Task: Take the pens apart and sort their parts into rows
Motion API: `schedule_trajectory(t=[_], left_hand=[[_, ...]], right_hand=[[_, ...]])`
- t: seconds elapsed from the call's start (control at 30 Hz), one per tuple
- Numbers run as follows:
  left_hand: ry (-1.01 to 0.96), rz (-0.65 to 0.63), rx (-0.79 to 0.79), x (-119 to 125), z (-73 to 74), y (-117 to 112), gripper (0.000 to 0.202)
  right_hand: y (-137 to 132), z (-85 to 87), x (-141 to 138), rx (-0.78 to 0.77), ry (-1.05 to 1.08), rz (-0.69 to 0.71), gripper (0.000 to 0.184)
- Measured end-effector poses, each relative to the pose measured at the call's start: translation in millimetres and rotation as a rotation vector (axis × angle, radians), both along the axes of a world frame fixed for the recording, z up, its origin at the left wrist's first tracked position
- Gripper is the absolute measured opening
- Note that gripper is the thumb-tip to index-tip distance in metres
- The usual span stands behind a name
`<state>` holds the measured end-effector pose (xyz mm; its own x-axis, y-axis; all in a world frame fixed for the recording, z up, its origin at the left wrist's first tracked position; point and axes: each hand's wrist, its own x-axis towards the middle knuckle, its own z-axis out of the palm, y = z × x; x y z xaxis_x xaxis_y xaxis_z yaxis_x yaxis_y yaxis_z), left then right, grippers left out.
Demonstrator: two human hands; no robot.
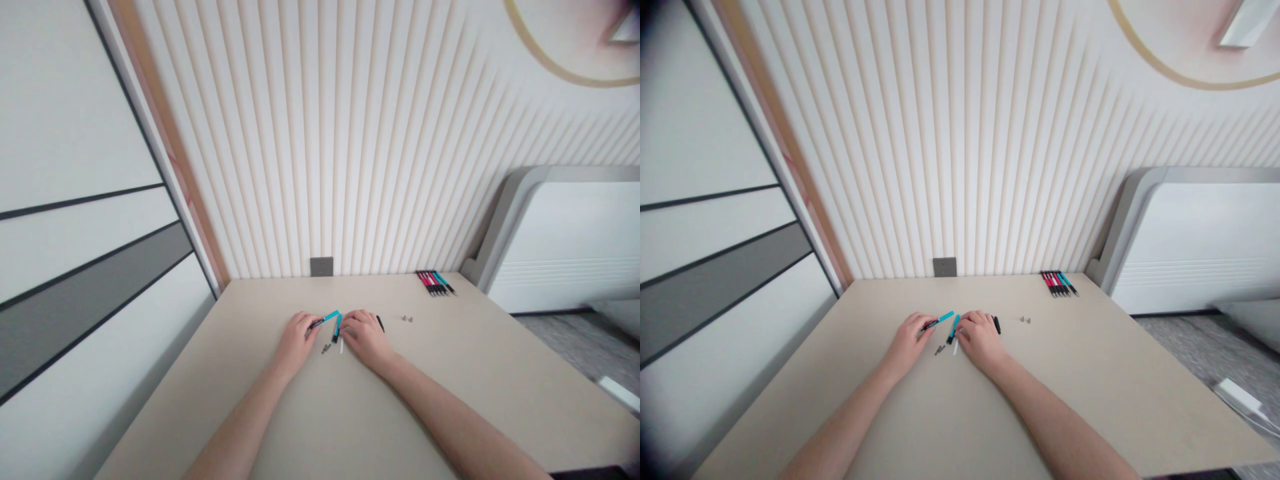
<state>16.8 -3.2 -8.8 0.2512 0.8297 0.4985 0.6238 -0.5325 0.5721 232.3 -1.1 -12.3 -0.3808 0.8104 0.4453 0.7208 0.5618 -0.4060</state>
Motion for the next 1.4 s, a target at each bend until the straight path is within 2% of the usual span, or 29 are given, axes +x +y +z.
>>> schedule_trajectory(t=[0.1, 0.37, 0.6, 0.8, 1.03, 1.23, 1.4], left_hand=[[0.002, -0.011, -0.012, 0, -0.4, 0, 0.018], [0.031, -0.071, -0.043, -2, 2.1, -1, 0.018], [-0.013, -0.119, -0.035, -1, 6.0, -2, 0.017], [-0.018, -0.153, -0.04, -1, 7.0, -4, 0.019], [-0.02, -0.15, -0.028, -1, 6.1, -4, 0.018], [-0.045, -0.089, -0.009, -1, 5.6, -4, 0.02], [-0.035, -0.052, -0.009, -1, 7.4, -4, 0.011]], right_hand=[[2, -1.5, 0, 0.007, 0.036, 0.019, 0.005], [4, -2.7, 14, -0.077, 0.333, 0.054, 0.012], [3, 3.9, 18, -0.068, 0.309, 0.153, 0.022], [4, 2.9, 18, -0.084, 0.31, 0.137, 0.026], [4, 3.2, 18, -0.107, 0.339, 0.197, 0.024], [2, 4.2, 17, -0.111, 0.335, 0.155, 0.025], [1, 5.5, 16, -0.122, 0.345, 0.096, 0.025]])
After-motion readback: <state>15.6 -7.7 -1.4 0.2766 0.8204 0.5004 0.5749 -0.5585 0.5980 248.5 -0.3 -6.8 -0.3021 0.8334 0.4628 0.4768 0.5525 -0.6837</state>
